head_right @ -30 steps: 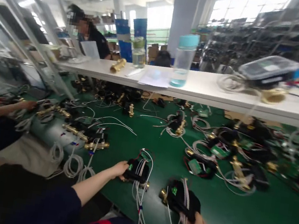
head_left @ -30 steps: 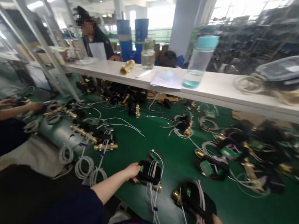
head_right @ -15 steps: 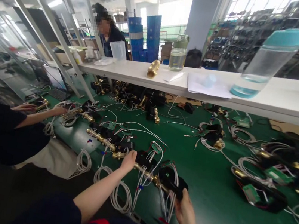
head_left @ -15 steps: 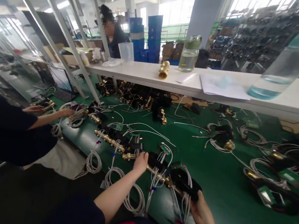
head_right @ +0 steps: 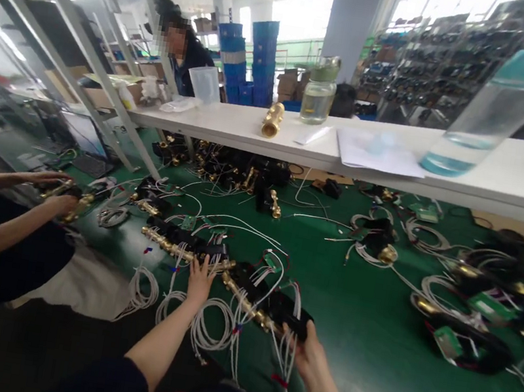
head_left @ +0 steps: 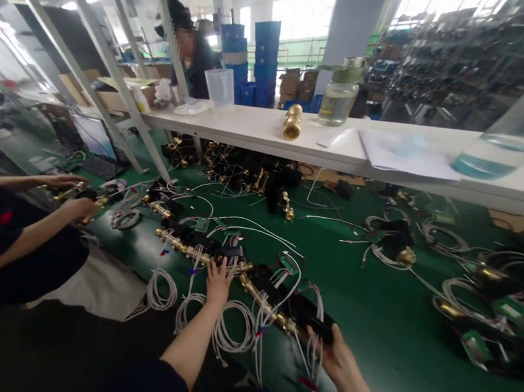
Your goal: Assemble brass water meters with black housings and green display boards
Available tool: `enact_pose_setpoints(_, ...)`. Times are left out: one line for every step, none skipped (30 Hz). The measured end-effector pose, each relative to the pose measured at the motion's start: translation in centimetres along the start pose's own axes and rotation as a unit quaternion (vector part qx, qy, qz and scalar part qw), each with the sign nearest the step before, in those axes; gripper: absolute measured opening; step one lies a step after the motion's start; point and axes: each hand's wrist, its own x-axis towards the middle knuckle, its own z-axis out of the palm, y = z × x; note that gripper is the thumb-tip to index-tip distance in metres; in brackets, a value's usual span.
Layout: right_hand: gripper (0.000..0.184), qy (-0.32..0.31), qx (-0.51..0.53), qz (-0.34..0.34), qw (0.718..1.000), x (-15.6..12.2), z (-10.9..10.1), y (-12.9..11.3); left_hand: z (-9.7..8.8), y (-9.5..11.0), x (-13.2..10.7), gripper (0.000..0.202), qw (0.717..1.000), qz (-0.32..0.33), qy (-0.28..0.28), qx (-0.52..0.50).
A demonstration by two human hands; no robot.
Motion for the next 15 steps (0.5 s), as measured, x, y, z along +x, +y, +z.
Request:
enact_pose_setpoints(0.024,-0.001,0.014,0.007,1.000,-0.2,1.2,0.5,-0.5,-0.2,0.9,0.056,1.000,0.003,-0.001,-0.001)
enact_pose_setpoints(0.026,-0.004,0.027,0.011,1.000,-0.3,2.4,0.9,-1.0,-0.4,1.7,0.056,1.000,0.006,-0.002,-0.003)
enact_pose_setpoints(0.027,-0.006,0.040,0.012,0.999,-0.4,3.5,1.3,-1.6,-0.5,2.4,0.056,1.000,0.010,-0.002,-0.007)
enact_pose_setpoints(0.028,-0.008,0.052,0.013,0.999,-0.5,4.6,1.7,-2.3,-0.4,2.8,0.057,1.000,0.016,-0.001,-0.011)
enact_pose_setpoints(0.029,-0.010,0.064,0.014,0.998,-0.7,5.4,1.9,-3.0,-0.1,3.1,0.058,1.000,0.022,0.001,-0.018)
enact_pose_setpoints(0.030,-0.011,0.075,0.015,0.997,-0.8,6.0,2.1,-3.6,0.3,3.2,0.058,0.999,0.029,0.006,-0.026)
enact_pose_setpoints(0.030,-0.012,0.086,0.016,0.996,-1.0,6.4,2.1,-4.3,1.0,3.0,0.058,0.999,0.037,0.014,-0.037)
enact_pose_setpoints(0.029,-0.012,0.096,0.016,0.995,-1.3,6.4,2.1,-4.8,1.9,2.7,0.060,0.998,0.039,0.027,-0.049)
enact_pose_setpoints(0.029,-0.012,0.107,0.014,0.994,-1.5,6.2,1.9,-5.3,3.1,2.3,0.063,0.996,0.045,0.040,-0.064)
enact_pose_setpoints(0.028,-0.009,0.117,0.008,0.993,-1.8,5.6,1.7,-5.6,4.4,1.8,0.067,0.994,0.056,0.047,-0.084)
enact_pose_setpoints(0.027,-0.002,0.128,0.000,0.992,-2.0,4.8,1.5,-5.9,6.0,1.1,0.071,0.990,0.076,0.043,-0.107)
enact_pose_setpoints(0.025,0.007,0.140,-0.011,0.990,-2.3,3.7,1.2,-6.1,7.7,0.4,0.071,0.985,0.108,0.024,-0.132)
enact_pose_setpoints(0.024,0.021,0.151,-0.023,0.988,-2.6,2.4,0.8,-6.3,9.5,-0.4,0.067,0.975,0.151,-0.015,-0.160)
enact_pose_setpoints(0.023,0.037,0.162,-0.034,0.985,-3.0,0.8,0.5,-6.5,11.3,-1.4,0.064,0.954,0.202,-0.081,-0.204)
enact_pose_setpoints(0.021,0.055,0.172,-0.044,0.983,-3.4,-1.0,0.2,-6.8,13.1,-2.6,0.064,0.914,0.247,-0.180,-0.268)
